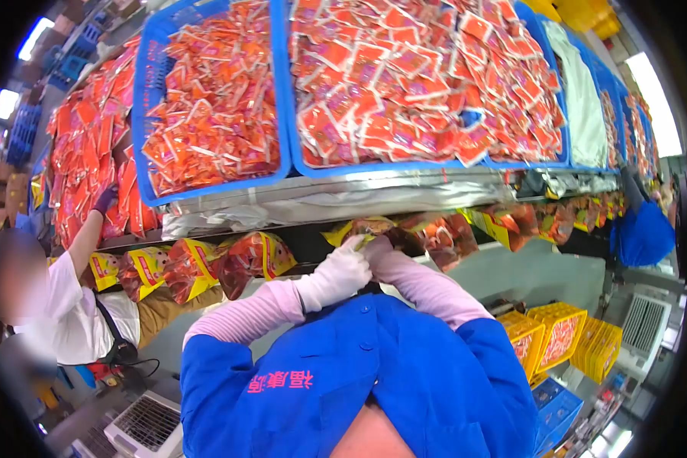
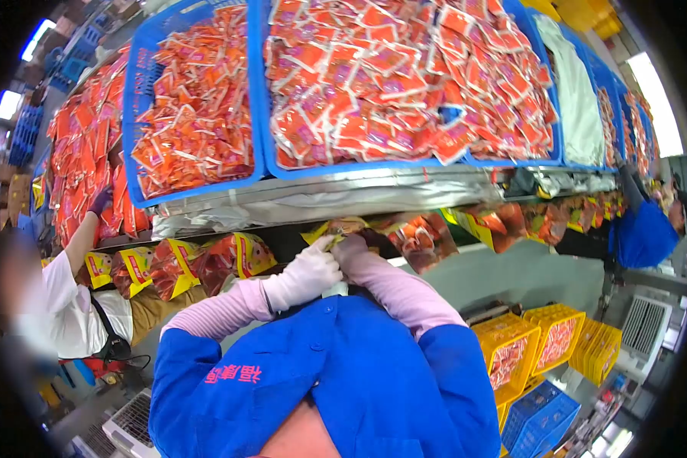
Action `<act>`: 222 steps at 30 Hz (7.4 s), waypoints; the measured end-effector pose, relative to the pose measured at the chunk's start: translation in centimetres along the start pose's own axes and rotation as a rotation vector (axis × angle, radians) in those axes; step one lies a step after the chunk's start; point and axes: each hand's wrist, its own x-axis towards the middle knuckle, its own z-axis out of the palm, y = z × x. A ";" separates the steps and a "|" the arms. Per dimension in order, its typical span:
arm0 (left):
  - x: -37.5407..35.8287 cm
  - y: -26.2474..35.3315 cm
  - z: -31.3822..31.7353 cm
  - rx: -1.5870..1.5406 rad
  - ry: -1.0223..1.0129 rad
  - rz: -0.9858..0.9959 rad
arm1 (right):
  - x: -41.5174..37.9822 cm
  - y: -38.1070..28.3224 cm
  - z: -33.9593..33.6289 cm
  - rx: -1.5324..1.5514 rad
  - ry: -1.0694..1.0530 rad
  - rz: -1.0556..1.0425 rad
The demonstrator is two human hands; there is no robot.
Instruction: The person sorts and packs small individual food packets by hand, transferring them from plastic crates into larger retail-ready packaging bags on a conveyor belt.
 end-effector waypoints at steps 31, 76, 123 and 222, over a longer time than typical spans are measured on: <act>1.5 0.0 -5.7 -0.501 0.183 -0.188 | -14.0 4.0 -17.8 1.692 1.099 -0.124; 1.4 0.5 -3.4 -0.319 0.068 -0.359 | -14.3 2.8 -18.8 0.658 0.926 0.226; -2.7 2.2 -0.9 -0.104 0.076 -0.501 | -14.0 -1.4 -16.4 0.611 0.432 0.051; -6.0 -11.6 -9.4 -0.135 0.419 -0.404 | -2.4 -3.9 -21.0 0.619 -0.004 -0.077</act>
